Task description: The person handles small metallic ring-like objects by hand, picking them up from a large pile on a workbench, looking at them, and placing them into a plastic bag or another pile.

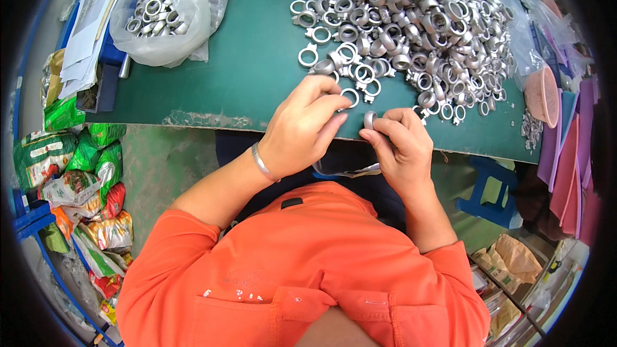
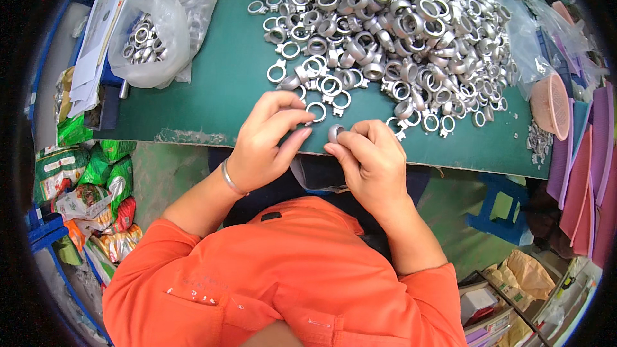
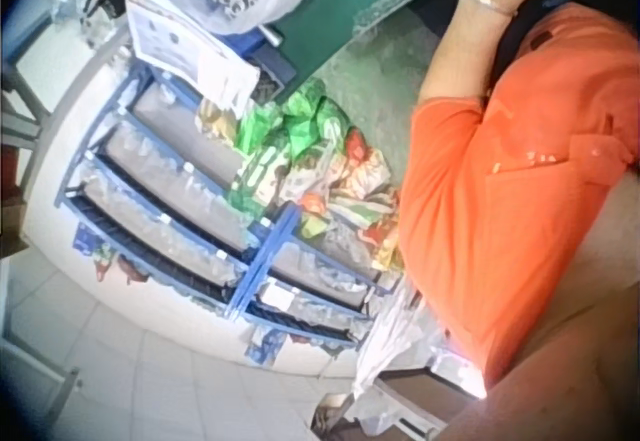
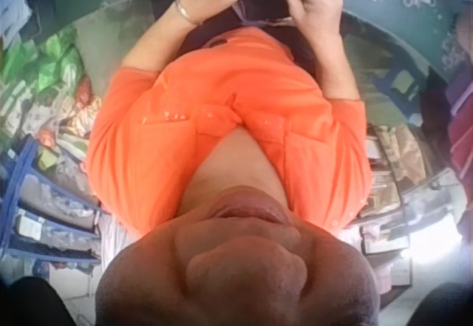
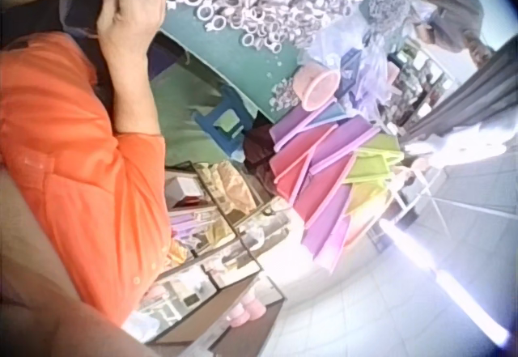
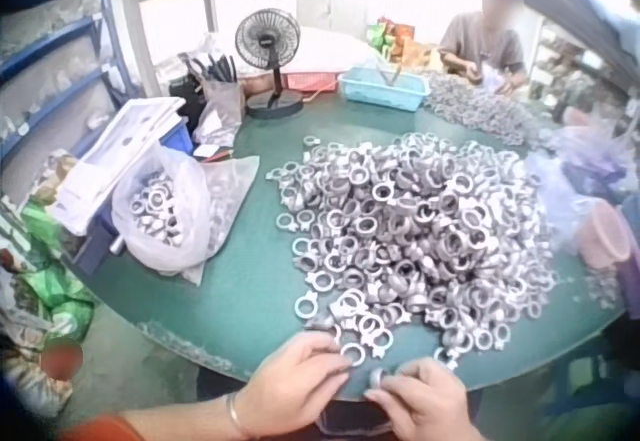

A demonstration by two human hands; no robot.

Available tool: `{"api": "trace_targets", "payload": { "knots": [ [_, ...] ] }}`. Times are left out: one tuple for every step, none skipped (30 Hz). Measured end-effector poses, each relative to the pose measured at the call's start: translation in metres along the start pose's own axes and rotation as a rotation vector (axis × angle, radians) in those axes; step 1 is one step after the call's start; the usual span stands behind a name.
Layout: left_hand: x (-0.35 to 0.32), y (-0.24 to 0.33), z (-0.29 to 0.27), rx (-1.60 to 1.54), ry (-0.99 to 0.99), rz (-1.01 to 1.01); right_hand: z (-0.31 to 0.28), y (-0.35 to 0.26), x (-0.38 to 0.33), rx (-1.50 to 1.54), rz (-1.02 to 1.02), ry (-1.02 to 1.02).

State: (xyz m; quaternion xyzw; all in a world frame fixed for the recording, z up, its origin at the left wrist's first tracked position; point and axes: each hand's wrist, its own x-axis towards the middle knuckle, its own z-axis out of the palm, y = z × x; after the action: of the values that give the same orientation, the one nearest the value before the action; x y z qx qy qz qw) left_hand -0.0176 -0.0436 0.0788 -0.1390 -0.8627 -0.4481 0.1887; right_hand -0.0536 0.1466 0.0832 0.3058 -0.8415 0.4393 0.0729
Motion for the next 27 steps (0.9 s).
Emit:
{"api": "trace_targets", "payload": {
  "knots": [
    [-0.004,0.003,-0.001,-0.075,0.022,-0.028,-0.001,0.0,-0.001,0.072,0.005,0.013],
    [-0.009,0.006,-0.004,-0.134,0.005,-0.035,-0.001,0.001,-0.005,0.147,0.016,0.02],
    [-0.012,0.009,-0.003,-0.23,-0.034,-0.087,-0.001,0.001,-0.007,0.224,0.026,0.025],
    [-0.014,0.011,-0.002,-0.326,-0.073,-0.139,-0.001,0.001,-0.008,0.242,0.009,0.025],
    [-0.017,0.014,-0.003,-0.416,-0.12,-0.194,0.002,0.0,-0.009,0.25,-0.019,0.025],
    [-0.016,0.018,-0.001,-0.478,-0.094,-0.223,0.004,-0.001,-0.011,0.258,-0.047,0.025],
    [-0.017,0.018,0.003,-0.479,-0.074,-0.21,0.006,-0.001,-0.013,0.265,-0.075,0.026],
    [-0.016,0.015,0.007,-0.475,-0.055,-0.19,0.006,0.0,-0.014,0.211,-0.12,-0.007],
    [-0.015,0.014,0.009,-0.472,-0.036,-0.17,0.006,-0.001,-0.014,0.245,-0.107,-0.007],
    [-0.015,0.016,0.009,-0.483,-0.034,-0.212,0.008,-0.002,-0.013,0.278,-0.093,-0.007],
    [-0.014,0.015,0.008,-0.411,-0.013,-0.133,0.008,-0.001,-0.011,0.308,-0.08,-0.005],
    [-0.011,0.013,0.008,-0.34,0.008,-0.055,0.007,-0.001,-0.01,0.367,-0.078,-0.016],
    [-0.01,0.011,0.007,-0.269,0.03,0.023,0.007,0.0,-0.008,0.383,-0.1,-0.001],
    [-0.011,0.011,0.007,-0.269,0.03,0.046,0.007,0.0,-0.008,0.401,-0.119,0.008],
    [-0.012,0.01,0.007,-0.269,0.03,0.069,0.008,0.0,-0.009,0.42,-0.138,0.018],
    [-0.014,0.01,0.007,-0.269,0.031,0.092,0.009,0.0,-0.01,0.432,-0.114,0.025],
    [-0.014,0.01,0.007,-0.259,0.036,0.098,0.01,-0.001,-0.011,0.442,-0.091,0.032],
    [-0.015,0.01,0.007,-0.248,0.041,0.105,0.011,-0.002,-0.012,0.452,-0.069,0.037],
    [-0.015,0.01,0.006,-0.237,0.046,0.111,0.013,-0.002,-0.015,0.504,-0.029,0.055],
    [-0.016,0.01,0.007,-0.242,0.051,0.112,0.016,-0.002,-0.018,0.554,0.009,0.074],
    [-0.016,0.009,0.007,-0.248,0.056,0.113,0.018,-0.003,-0.02,0.603,0.048,0.093],
    [-0.017,0.009,0.008,-0.254,0.061,0.115,0.02,-0.004,-0.021,0.653,0.05,0.118],
    [-0.019,0.01,0.008,-0.235,0.085,0.093,0.022,-0.005,-0.021,0.705,0.053,0.142],
    [-0.021,0.011,0.008,-0.216,0.109,0.071,0.023,-0.006,-0.021,0.756,0.056,0.166],
    [-0.025,0.012,0.009,-0.197,0.132,0.05,0.02,-0.006,-0.021,0.65,-0.003,0.147],
    [-0.03,0.012,0.006,-0.175,0.076,0.088,0.016,-0.005,-0.02,0.545,-0.063,0.125],
    [-0.036,0.01,0.003,-0.153,0.019,0.126,0.011,-0.005,-0.019,0.44,-0.123,0.105]
  ]
}}
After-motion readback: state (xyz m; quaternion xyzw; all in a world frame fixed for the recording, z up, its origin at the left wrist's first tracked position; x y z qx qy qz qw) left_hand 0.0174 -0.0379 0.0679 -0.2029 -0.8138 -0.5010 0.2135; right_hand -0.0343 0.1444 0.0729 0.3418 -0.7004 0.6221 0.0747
